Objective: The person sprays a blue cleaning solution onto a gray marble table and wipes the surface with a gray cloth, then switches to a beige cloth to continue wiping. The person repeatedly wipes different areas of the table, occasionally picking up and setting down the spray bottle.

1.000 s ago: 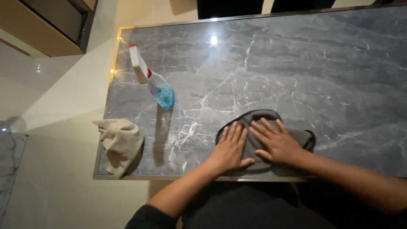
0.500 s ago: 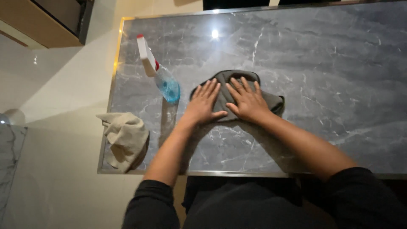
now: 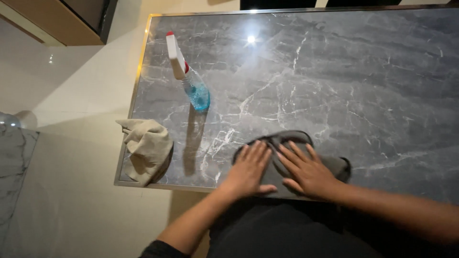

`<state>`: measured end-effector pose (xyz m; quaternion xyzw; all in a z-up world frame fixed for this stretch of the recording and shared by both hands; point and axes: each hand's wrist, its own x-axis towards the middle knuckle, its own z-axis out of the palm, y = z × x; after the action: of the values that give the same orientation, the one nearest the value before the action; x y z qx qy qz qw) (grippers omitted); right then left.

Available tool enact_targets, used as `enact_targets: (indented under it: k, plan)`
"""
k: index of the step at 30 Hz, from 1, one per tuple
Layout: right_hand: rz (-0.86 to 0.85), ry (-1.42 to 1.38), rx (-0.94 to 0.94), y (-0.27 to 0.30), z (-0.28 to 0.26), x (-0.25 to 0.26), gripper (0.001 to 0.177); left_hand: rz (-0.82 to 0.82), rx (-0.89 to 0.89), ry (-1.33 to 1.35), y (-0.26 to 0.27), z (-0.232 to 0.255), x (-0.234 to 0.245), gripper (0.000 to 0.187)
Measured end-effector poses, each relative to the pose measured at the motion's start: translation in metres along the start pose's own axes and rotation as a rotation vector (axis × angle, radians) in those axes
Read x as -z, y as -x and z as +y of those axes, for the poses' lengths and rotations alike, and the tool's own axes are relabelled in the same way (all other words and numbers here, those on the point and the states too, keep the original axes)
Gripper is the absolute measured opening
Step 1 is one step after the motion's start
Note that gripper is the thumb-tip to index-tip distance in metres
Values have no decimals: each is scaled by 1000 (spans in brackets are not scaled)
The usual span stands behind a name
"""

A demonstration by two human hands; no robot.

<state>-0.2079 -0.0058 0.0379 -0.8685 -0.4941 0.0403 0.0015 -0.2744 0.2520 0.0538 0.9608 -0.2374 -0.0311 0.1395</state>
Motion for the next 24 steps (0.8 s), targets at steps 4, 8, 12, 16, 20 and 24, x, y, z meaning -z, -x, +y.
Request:
enact_targets:
  k: [4,8,12,16,20,24]
  plan:
    - [-8,32,-18,22,-6,0,84,3,-6,95,5,11,-3,113]
    - [93,41,27,-8,-30,-6,78,-5,66,106,25,-14,9,112]
    - [101,-18,45,-69,-63,12,76,47,139,26,67,-56,18,114]
    - [88,-169,127,-127,-80,25,72,28,311,-29,101,-94,30,121]
    - [146,-184,186,-142,-78,14,71,54,353,-113,103,-90,35,118]
    - [100,-200,169,-84,-54,21,74,19,241,-114,76,-61,11,131]
